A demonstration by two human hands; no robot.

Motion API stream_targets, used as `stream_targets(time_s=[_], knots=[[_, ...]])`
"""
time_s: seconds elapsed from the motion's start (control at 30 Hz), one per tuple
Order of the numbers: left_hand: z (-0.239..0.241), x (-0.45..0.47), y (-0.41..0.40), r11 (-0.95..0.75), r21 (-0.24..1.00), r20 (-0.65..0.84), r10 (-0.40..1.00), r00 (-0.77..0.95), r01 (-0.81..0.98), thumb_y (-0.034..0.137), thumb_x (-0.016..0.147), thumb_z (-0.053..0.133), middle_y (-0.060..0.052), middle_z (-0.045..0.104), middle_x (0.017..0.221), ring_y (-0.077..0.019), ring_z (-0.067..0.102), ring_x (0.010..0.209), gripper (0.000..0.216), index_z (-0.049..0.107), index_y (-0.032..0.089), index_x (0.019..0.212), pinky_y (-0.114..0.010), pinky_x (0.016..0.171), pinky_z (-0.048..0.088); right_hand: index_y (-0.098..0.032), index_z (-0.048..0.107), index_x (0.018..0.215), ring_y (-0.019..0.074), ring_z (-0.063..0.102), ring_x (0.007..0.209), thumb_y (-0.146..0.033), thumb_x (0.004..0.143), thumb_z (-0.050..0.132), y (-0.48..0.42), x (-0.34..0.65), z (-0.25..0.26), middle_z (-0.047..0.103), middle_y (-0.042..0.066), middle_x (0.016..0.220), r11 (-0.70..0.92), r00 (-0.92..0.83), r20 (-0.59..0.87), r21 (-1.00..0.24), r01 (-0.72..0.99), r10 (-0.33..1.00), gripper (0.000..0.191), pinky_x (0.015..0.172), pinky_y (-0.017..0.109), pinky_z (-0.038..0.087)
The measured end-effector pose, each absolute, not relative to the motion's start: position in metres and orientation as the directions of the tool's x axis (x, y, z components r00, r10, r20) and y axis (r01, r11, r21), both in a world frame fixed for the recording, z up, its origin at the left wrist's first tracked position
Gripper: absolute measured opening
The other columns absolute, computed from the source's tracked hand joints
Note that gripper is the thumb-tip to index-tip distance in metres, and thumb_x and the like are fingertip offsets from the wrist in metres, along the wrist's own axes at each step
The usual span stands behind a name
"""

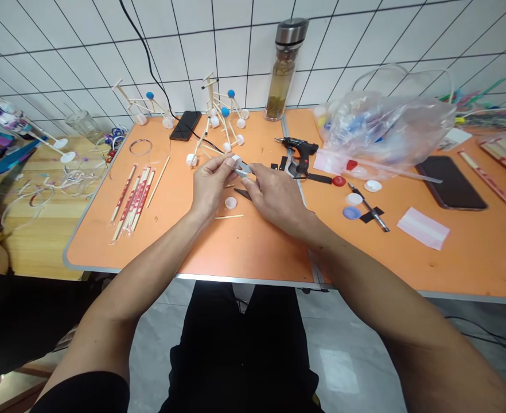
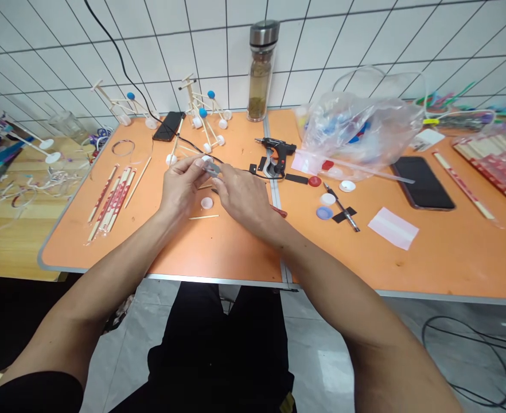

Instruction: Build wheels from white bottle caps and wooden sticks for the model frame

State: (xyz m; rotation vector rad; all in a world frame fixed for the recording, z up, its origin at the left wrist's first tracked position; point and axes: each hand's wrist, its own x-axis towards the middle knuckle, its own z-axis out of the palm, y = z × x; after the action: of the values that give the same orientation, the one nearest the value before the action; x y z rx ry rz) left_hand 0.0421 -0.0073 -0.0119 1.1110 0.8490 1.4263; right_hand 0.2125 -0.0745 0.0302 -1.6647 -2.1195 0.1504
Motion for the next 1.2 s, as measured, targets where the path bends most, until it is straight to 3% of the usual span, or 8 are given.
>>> stream_targets(time_s=[0.13, 0.3, 0.8, 1.2], knots=[[-0.011, 0.033, 0.003, 0.007, 0.918, 0.022, 0.997, 0.067, -0.398, 0.040, 0.099, 0.092, -0.010, 0.091, 0.117, -0.0253, 0.087, 0.118, 0.017, 0.087, 0.024, 0.097, -0.040, 0.111, 0.070, -0.015, 0.074, 0.135, 0.0333, 0.077, 0.106, -0.036, 0.121, 0.048, -0.078, 0.212, 0.032, 0.086, 0.018, 0.124, 0.271, -0.194, 0.251, -0.321, 0.908, 0.948, 0.036, 0.079, 0.037, 0.044], [-0.011, 0.033, 0.004, 0.083, 0.889, -0.040, 0.994, 0.105, -0.450, 0.033, 0.102, 0.089, -0.011, 0.091, 0.116, -0.0253, 0.087, 0.122, 0.013, 0.087, 0.020, 0.098, -0.037, 0.114, 0.070, -0.014, 0.074, 0.136, 0.0326, 0.077, 0.102, -0.035, 0.123, 0.041, -0.081, 0.212, 0.033, 0.086, 0.018, 0.123, 0.256, -0.185, 0.253, -0.282, 0.925, 0.949, 0.041, 0.075, 0.036, 0.040], [-0.002, 0.041, -0.010, 0.073, 0.904, -0.018, 0.991, 0.134, -0.422, 0.036, 0.102, 0.090, -0.010, 0.091, 0.121, -0.0286, 0.084, 0.134, 0.015, 0.088, 0.021, 0.101, -0.039, 0.115, 0.071, -0.016, 0.073, 0.138, 0.0326, 0.078, 0.097, -0.035, 0.122, 0.040, -0.078, 0.213, 0.031, 0.085, 0.018, 0.116, 0.237, -0.168, 0.276, -0.238, 0.942, 0.946, 0.041, 0.071, 0.036, 0.037], [-0.002, 0.041, -0.013, 0.056, 0.907, -0.004, 0.992, 0.124, -0.417, 0.037, 0.099, 0.093, -0.008, 0.091, 0.124, -0.0234, 0.087, 0.123, 0.015, 0.087, 0.023, 0.098, -0.036, 0.111, 0.071, -0.016, 0.076, 0.133, 0.0309, 0.077, 0.095, -0.039, 0.125, 0.040, -0.079, 0.212, 0.036, 0.086, 0.015, 0.113, 0.221, -0.155, 0.271, -0.233, 0.947, 0.950, 0.043, 0.068, 0.037, 0.030]])
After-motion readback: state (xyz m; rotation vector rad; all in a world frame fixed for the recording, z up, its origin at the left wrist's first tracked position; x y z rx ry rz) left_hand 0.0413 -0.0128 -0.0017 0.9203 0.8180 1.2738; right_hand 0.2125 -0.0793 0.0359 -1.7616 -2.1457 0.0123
